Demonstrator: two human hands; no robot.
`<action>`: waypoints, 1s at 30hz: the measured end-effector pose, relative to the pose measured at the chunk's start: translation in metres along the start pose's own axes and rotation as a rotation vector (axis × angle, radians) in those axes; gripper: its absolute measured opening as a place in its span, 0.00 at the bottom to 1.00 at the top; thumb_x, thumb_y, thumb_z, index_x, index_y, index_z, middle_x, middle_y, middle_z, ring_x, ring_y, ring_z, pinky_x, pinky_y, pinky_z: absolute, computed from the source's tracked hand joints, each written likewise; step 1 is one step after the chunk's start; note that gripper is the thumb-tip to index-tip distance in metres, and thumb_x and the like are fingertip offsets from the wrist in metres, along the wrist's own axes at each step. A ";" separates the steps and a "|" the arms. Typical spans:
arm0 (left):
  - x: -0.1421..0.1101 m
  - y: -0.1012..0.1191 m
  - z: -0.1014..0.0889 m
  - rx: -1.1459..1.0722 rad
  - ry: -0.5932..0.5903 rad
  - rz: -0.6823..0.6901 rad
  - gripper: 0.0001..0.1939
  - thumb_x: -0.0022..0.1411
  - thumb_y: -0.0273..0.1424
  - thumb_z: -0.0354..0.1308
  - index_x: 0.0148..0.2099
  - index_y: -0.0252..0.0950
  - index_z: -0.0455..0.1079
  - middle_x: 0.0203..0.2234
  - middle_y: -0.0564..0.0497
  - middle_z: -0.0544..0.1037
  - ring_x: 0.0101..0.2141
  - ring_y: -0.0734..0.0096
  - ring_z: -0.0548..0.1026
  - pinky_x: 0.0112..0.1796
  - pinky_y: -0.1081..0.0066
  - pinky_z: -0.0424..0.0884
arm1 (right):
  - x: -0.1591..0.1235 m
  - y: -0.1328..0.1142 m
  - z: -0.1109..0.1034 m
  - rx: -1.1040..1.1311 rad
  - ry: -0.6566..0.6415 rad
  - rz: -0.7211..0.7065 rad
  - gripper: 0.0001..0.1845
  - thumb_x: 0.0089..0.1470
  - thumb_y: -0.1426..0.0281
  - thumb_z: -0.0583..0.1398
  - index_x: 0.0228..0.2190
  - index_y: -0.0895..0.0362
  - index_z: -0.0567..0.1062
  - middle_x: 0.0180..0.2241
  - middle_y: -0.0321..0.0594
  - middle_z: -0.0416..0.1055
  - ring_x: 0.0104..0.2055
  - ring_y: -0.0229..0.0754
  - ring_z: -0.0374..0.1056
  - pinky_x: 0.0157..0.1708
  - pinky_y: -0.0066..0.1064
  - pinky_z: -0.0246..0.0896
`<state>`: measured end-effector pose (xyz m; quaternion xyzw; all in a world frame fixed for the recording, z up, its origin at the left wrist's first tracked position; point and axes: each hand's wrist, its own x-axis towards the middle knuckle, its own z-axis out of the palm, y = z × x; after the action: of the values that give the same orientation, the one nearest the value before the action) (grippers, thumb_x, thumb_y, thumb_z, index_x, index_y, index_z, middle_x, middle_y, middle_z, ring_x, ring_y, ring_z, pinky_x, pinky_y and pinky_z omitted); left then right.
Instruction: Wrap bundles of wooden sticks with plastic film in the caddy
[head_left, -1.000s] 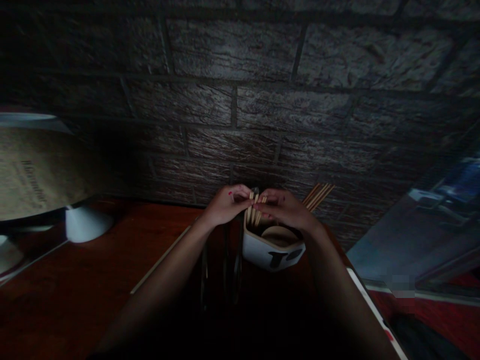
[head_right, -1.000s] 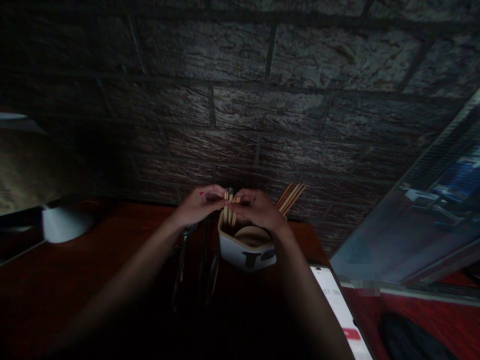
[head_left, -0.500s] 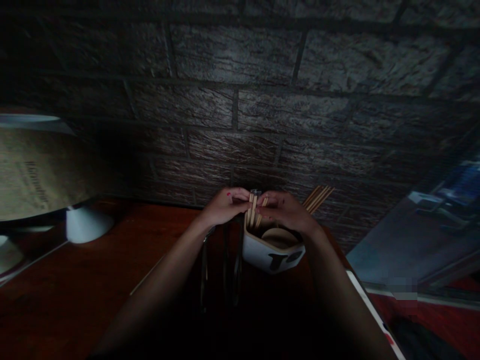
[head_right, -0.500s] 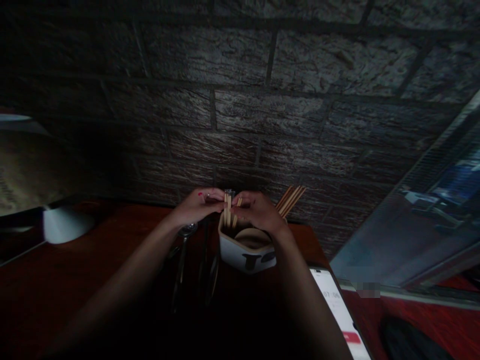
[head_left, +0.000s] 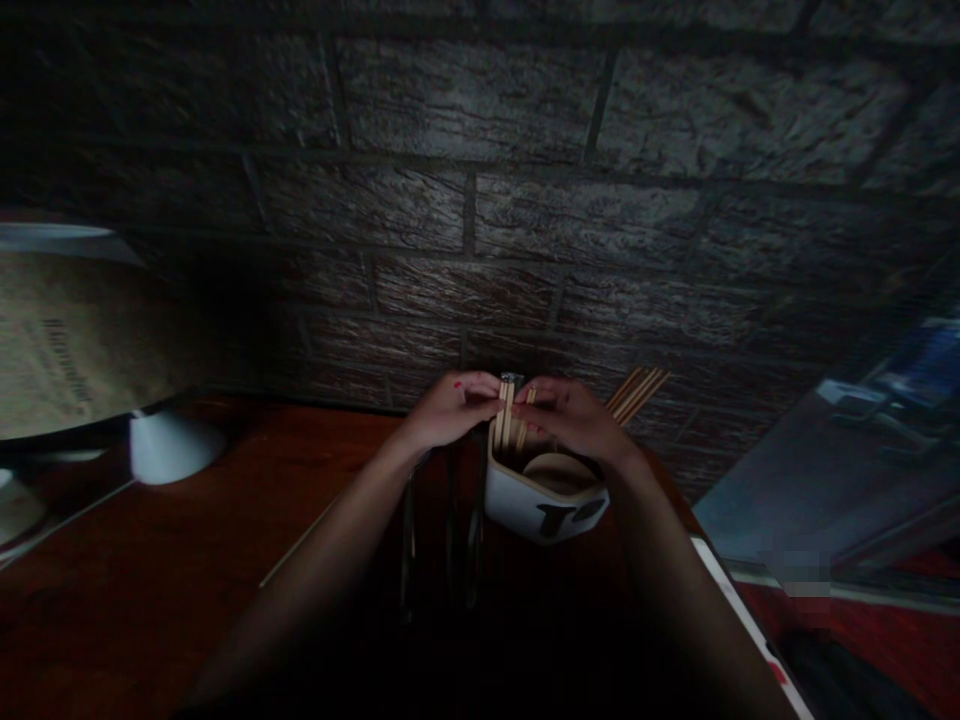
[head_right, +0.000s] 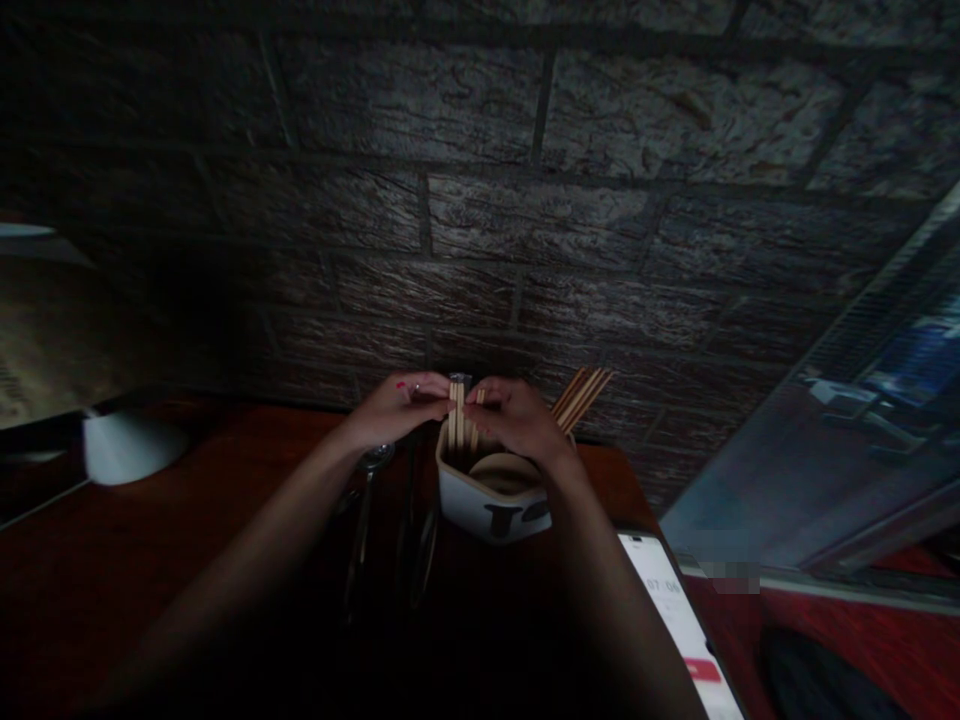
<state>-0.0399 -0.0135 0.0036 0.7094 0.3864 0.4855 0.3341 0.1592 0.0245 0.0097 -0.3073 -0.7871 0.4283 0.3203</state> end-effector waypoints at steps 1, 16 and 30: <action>0.000 0.000 0.000 -0.003 0.000 0.001 0.07 0.55 0.27 0.62 0.38 0.32 0.75 0.33 0.49 0.82 0.35 0.71 0.78 0.40 0.71 0.72 | 0.000 0.000 0.000 0.004 -0.003 0.005 0.13 0.50 0.61 0.63 0.33 0.58 0.75 0.25 0.34 0.70 0.24 0.34 0.63 0.26 0.27 0.61; 0.000 -0.001 0.002 -0.078 -0.002 -0.009 0.08 0.53 0.27 0.65 0.37 0.32 0.74 0.31 0.49 0.82 0.35 0.70 0.79 0.41 0.69 0.72 | -0.002 -0.004 0.000 -0.097 0.063 0.003 0.12 0.50 0.61 0.64 0.33 0.56 0.74 0.26 0.37 0.73 0.26 0.37 0.67 0.28 0.29 0.63; 0.001 0.000 0.004 -0.040 0.012 0.027 0.06 0.54 0.26 0.63 0.36 0.32 0.74 0.31 0.49 0.81 0.33 0.71 0.78 0.40 0.70 0.72 | -0.003 0.002 -0.003 -0.079 -0.078 -0.064 0.14 0.51 0.63 0.63 0.39 0.57 0.77 0.31 0.37 0.76 0.32 0.39 0.70 0.33 0.29 0.63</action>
<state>-0.0363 -0.0131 0.0029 0.7047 0.3690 0.5021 0.3392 0.1636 0.0245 0.0087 -0.2773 -0.8247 0.3981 0.2905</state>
